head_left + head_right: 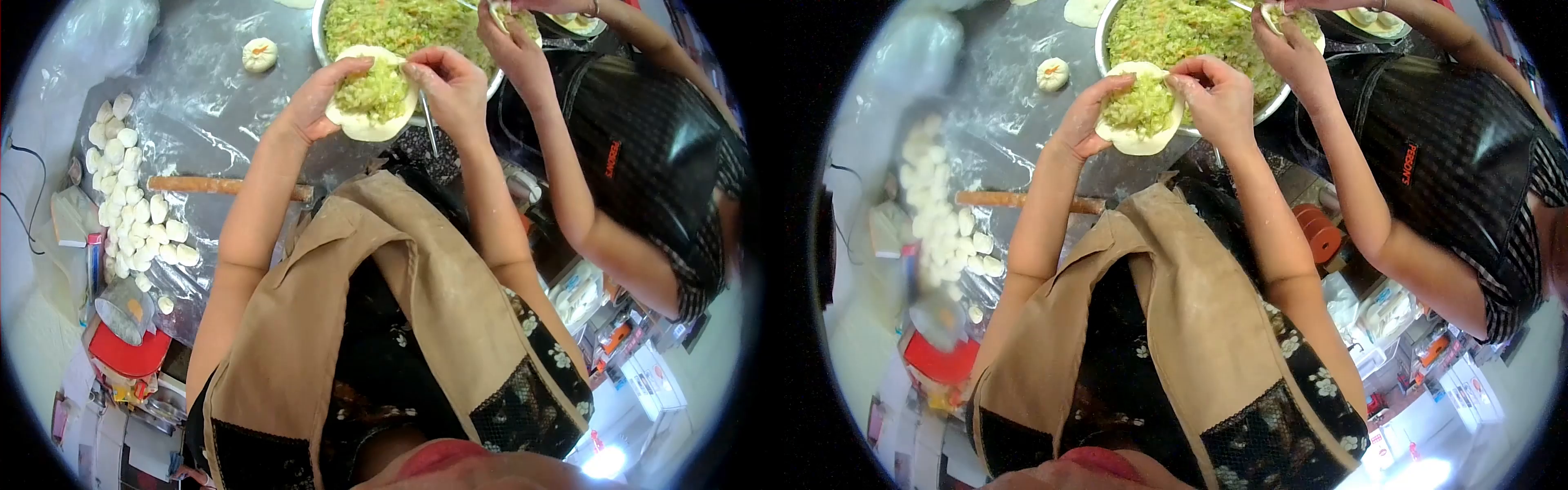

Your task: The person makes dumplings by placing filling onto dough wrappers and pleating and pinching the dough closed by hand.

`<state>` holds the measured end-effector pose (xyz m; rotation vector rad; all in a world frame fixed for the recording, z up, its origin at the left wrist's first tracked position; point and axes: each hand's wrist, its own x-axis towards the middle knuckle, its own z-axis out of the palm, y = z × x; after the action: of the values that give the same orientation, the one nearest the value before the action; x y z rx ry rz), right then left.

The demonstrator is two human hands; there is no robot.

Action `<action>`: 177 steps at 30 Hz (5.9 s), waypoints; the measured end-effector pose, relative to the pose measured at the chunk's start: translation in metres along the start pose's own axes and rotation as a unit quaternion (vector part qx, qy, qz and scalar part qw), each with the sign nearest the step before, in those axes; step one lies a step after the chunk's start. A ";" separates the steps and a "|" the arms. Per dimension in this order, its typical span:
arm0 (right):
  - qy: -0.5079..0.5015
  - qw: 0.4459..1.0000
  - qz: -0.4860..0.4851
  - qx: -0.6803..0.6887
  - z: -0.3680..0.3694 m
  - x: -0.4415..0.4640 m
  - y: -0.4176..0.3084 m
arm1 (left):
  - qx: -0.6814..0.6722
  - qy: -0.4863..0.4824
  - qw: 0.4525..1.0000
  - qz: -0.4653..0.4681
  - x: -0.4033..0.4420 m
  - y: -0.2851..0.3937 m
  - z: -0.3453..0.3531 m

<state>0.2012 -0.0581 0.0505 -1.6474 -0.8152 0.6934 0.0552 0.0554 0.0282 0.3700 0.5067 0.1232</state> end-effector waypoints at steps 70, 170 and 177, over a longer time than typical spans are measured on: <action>0.004 0.993 -0.106 -0.059 0.002 0.009 -0.001 | 0.528 -0.021 0.849 0.026 0.020 0.071 0.018; 0.145 0.933 -0.247 -0.218 0.002 -0.003 0.005 | 0.251 0.110 0.952 0.137 0.027 -0.006 0.036; 0.119 0.908 -0.305 -0.263 0.000 0.003 -0.001 | 0.310 0.080 0.941 0.108 0.020 0.005 0.036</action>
<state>0.2029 -0.0559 0.0511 -1.7519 -1.3273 -0.1892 0.0902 0.0527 0.0499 1.0411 0.6623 0.2070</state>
